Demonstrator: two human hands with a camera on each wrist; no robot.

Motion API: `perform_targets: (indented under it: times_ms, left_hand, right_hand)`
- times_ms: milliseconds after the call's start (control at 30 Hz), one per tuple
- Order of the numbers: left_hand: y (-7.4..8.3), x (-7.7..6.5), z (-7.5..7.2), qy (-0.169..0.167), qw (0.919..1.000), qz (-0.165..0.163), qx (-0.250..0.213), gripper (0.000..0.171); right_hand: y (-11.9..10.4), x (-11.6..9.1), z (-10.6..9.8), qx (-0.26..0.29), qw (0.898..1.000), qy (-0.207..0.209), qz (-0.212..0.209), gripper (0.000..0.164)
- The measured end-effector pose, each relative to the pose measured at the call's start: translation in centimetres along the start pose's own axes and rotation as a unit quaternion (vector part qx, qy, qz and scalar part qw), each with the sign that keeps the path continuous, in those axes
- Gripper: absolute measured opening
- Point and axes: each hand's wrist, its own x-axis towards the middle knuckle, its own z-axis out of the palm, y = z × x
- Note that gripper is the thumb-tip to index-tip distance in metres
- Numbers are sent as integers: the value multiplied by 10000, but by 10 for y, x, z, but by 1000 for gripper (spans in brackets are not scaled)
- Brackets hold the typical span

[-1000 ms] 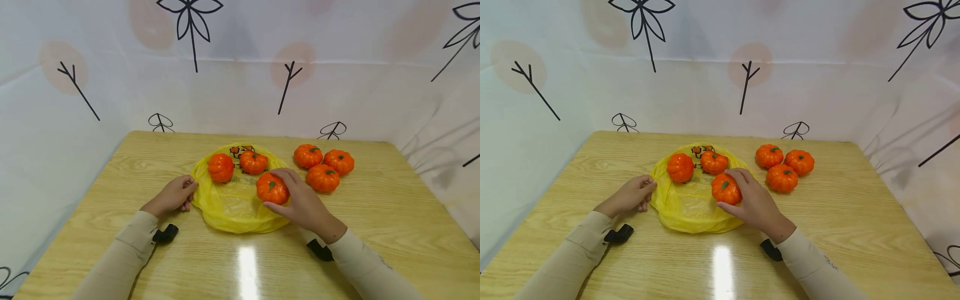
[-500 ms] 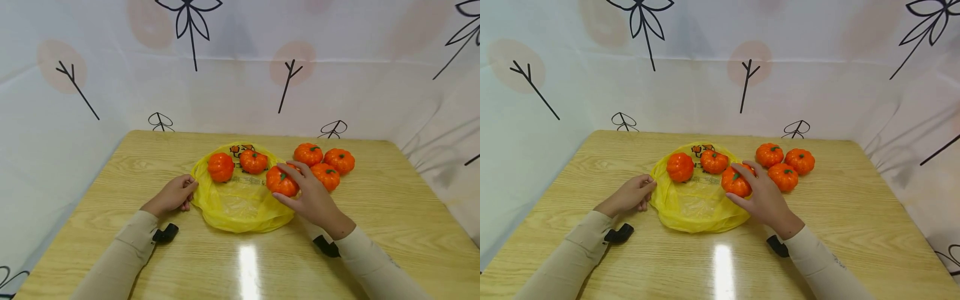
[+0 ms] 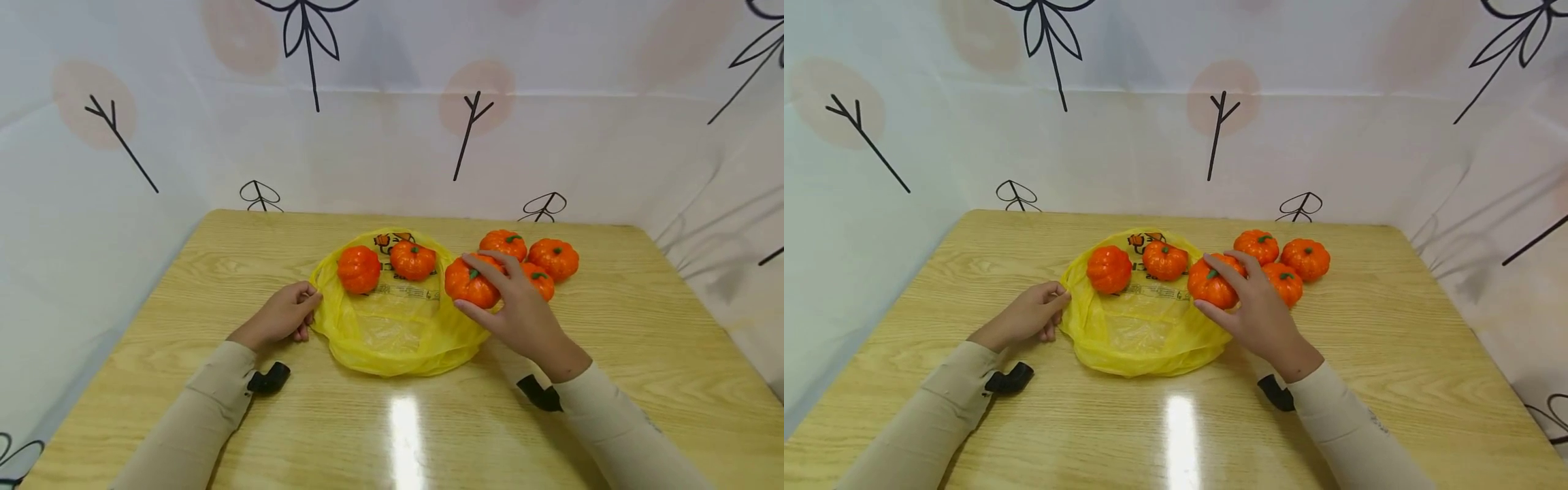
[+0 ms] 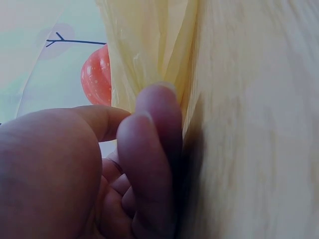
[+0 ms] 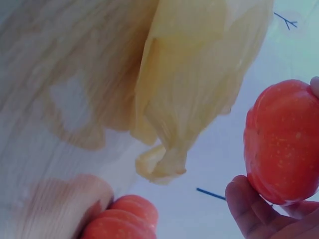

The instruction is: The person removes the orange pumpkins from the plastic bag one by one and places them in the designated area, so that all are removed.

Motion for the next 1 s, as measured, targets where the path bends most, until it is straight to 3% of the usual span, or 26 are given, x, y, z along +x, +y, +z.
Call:
perform_targets:
  times_ms: [1000]
  left_hand:
    - [-2,1,0,-20,9999,-11,-105,30]
  right_hand:
    - [21,7,-24,-112,9952,880,415,56]
